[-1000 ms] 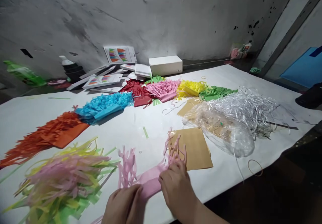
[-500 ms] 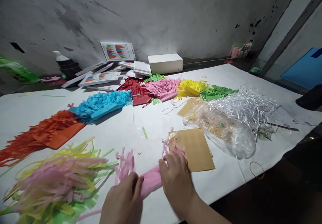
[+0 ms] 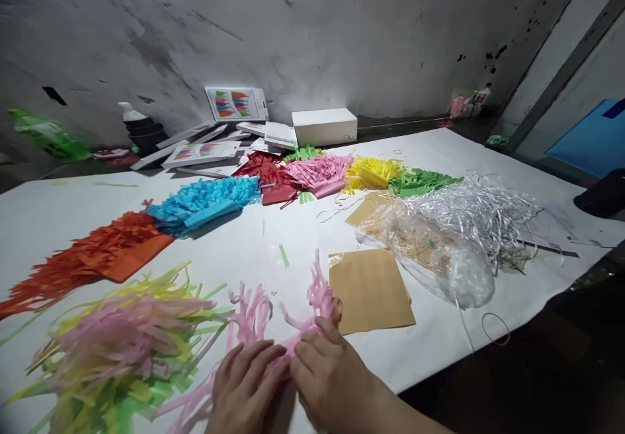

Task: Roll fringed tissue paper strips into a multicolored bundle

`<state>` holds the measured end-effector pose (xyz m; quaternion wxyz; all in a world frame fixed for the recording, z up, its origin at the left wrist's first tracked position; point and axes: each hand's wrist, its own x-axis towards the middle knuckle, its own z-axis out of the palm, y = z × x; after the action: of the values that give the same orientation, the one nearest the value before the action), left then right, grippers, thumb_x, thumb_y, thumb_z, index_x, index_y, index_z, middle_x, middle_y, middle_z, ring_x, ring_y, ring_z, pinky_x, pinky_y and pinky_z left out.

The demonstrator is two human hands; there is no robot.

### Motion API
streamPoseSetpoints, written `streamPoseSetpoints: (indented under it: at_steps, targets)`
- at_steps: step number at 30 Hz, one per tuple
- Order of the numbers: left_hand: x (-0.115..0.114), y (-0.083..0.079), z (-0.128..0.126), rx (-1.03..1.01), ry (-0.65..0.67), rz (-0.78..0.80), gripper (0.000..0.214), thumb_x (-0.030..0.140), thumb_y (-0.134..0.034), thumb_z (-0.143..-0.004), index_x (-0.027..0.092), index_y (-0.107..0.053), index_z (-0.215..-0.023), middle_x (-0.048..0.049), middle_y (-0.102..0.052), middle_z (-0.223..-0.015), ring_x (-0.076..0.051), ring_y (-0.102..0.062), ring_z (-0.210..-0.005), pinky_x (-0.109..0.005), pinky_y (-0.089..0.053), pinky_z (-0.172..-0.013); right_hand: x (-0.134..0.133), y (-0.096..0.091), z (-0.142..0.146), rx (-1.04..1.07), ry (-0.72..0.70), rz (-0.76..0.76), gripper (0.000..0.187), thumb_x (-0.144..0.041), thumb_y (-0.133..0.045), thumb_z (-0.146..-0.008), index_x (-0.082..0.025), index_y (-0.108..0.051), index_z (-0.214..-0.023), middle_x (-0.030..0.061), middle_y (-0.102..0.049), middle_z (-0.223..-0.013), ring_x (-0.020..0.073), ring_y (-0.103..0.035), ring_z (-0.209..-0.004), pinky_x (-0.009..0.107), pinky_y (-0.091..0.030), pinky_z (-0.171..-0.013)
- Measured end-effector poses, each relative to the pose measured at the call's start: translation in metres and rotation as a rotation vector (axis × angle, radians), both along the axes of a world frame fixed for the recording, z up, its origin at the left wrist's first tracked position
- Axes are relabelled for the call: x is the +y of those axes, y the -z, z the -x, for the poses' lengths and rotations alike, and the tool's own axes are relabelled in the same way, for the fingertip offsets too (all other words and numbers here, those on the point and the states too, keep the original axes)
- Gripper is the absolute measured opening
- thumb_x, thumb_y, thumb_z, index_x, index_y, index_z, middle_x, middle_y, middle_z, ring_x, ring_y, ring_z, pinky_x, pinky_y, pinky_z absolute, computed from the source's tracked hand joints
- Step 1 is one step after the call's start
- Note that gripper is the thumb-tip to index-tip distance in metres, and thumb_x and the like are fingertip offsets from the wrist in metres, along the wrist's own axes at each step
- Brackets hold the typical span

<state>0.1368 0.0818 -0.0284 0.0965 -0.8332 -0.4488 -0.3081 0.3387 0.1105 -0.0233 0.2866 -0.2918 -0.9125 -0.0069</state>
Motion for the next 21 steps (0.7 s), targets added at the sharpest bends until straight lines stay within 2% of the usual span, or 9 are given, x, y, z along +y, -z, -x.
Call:
streamPoseSetpoints:
  at_steps: [3,5,7,10,16,19,21]
  targets:
    - [-0.009,0.01,-0.003,-0.183,0.003,0.112,0.032,0.034,-0.041,-0.104,0.026,-0.07,-0.093,0.0006,-0.078,-0.09,-0.021,-0.065,-0.096,-0.044,-0.029,-0.108,-0.001,0.002,-0.008,-0.072,-0.042,-0.013,0.014,-0.007,-0.051,-0.096,-0.015,-0.062,-0.097,0.0071,-0.068,-0.099,0.0226,-0.059,-0.105,0.044,-0.018,-0.122]
    - [-0.014,0.016,0.002,-0.22,-0.018,0.133,0.028,0.034,-0.044,-0.104,0.028,-0.07,-0.095,0.0015,-0.078,-0.089,-0.021,-0.064,-0.095,-0.046,-0.029,-0.108,-0.002,0.006,-0.014,-0.073,-0.005,0.004,0.016,-0.005,-0.05,-0.095,-0.017,-0.06,-0.091,0.0053,-0.068,-0.093,0.0212,-0.06,-0.101,0.044,-0.018,-0.121]
    - [-0.018,0.019,0.008,-0.169,-0.024,0.136,0.024,0.025,-0.045,-0.102,0.028,-0.068,-0.098,0.0007,-0.077,-0.091,-0.022,-0.064,-0.095,-0.048,-0.031,-0.105,-0.002,0.008,-0.017,-0.05,0.044,0.037,0.017,-0.004,-0.05,-0.095,-0.018,-0.058,-0.089,0.0042,-0.067,-0.091,0.0207,-0.06,-0.098,0.044,-0.022,-0.117]
    - [-0.02,0.014,0.011,-0.101,-0.101,0.173,0.019,0.017,-0.047,-0.098,0.024,-0.065,-0.095,-0.0028,-0.074,-0.092,-0.022,-0.063,-0.091,-0.047,-0.035,-0.096,-0.001,0.007,-0.014,-0.017,0.141,0.098,0.016,-0.007,-0.051,-0.095,-0.019,-0.056,-0.085,0.0033,-0.064,-0.086,0.0213,-0.059,-0.092,0.044,-0.031,-0.107]
    - [-0.009,-0.003,0.001,0.057,-0.375,0.313,0.022,0.023,-0.048,-0.096,0.023,-0.063,-0.079,-0.004,-0.067,-0.085,-0.026,-0.063,-0.086,-0.047,-0.035,-0.084,0.016,-0.002,0.011,-0.14,0.32,0.165,0.018,-0.009,-0.063,-0.09,-0.02,-0.057,-0.076,0.0025,-0.061,-0.076,0.0231,-0.056,-0.081,0.044,-0.035,-0.095]
    - [-0.004,-0.005,0.001,0.101,-0.446,0.387,0.026,0.026,-0.047,-0.096,0.023,-0.064,-0.076,-0.0052,-0.067,-0.085,-0.029,-0.063,-0.087,-0.048,-0.036,-0.081,0.022,-0.009,0.015,-0.159,0.365,0.189,0.019,-0.01,-0.064,-0.089,-0.019,-0.057,-0.074,0.0039,-0.062,-0.075,0.0248,-0.056,-0.081,0.045,-0.037,-0.09]
    - [-0.001,-0.006,0.002,0.108,-0.446,0.434,0.028,0.028,-0.046,-0.096,0.023,-0.065,-0.075,-0.0051,-0.067,-0.085,-0.028,-0.064,-0.086,-0.047,-0.036,-0.08,0.022,-0.014,0.014,-0.129,0.393,0.187,0.013,-0.007,-0.061,-0.089,-0.018,-0.06,-0.082,0.0065,-0.064,-0.084,0.0259,-0.056,-0.089,0.047,-0.036,-0.094]
